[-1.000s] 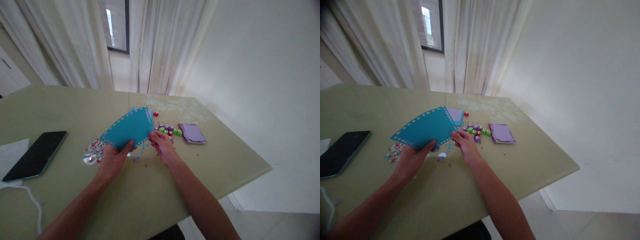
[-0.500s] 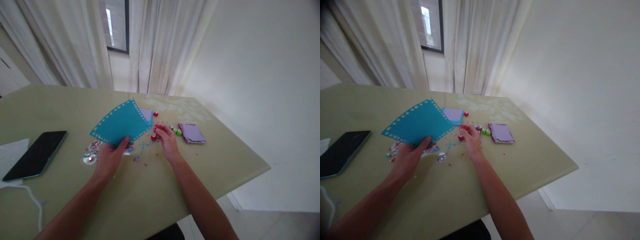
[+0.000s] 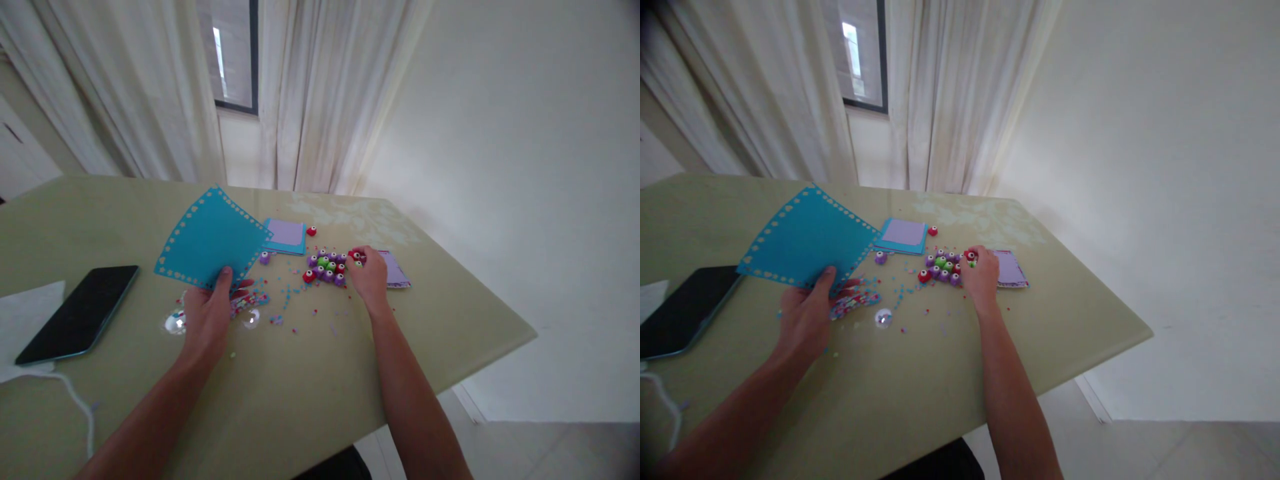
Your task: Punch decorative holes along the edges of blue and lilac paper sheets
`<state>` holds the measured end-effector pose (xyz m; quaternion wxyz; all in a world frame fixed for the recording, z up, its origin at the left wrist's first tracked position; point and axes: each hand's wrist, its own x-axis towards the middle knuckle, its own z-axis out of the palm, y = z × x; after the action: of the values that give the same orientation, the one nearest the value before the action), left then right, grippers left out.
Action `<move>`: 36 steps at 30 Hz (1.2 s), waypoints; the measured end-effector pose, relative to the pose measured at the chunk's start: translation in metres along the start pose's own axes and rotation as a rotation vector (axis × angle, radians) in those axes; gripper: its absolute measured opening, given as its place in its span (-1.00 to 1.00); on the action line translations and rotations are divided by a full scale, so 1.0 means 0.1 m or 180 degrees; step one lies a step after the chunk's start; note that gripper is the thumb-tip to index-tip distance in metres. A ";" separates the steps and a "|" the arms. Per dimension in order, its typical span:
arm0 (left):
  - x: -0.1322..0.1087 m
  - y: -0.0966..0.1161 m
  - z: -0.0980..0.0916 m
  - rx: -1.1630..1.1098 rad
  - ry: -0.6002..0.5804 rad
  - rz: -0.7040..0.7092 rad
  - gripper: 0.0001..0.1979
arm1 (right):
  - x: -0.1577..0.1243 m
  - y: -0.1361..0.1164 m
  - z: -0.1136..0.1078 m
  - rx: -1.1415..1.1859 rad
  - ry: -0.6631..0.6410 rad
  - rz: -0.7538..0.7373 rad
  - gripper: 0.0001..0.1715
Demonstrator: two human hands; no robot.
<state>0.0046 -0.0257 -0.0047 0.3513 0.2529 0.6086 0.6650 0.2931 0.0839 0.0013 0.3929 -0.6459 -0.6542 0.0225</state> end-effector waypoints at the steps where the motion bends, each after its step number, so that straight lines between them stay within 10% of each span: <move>1: 0.00 0.00 0.01 -0.0112 0.0041 -0.0031 -0.74 | 0.02 0.04 -0.04 -0.0176 -0.0173 0.0054 -0.77; 8: -0.01 0.07 0.00 -0.0336 0.0275 -0.0063 -0.76 | -0.03 0.07 -0.14 -0.0990 -0.1246 0.0321 -0.78; 12: -0.01 0.08 0.01 -0.0308 0.0335 -0.0084 -0.77 | -0.05 -0.04 -0.13 -0.1111 -0.1126 0.0271 -0.78; 16: -0.02 0.07 0.03 -0.0178 0.0264 -0.0097 -0.75 | -0.09 -0.37 0.02 -0.0944 -0.0670 -0.0436 -0.79; 21: -0.07 0.09 0.03 0.0012 0.0040 -0.0004 -0.66 | -0.17 -0.98 0.48 -0.0639 -0.1441 -0.1960 -0.57; 27: -0.03 -0.02 -0.04 0.0576 0.0569 -0.0047 -0.65 | -0.14 -1.32 0.87 -0.1304 -0.2180 -0.2414 -0.64; 36: -0.05 -0.03 -0.01 0.0649 0.0483 -0.0034 -0.63 | -0.41 -1.05 0.47 -0.0942 -0.1882 -0.2092 -0.76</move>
<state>0.0070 -0.0299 -0.0076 0.2802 0.2329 0.6993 0.6150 0.1748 0.0537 0.0052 0.0795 -0.4194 -0.9042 -0.0137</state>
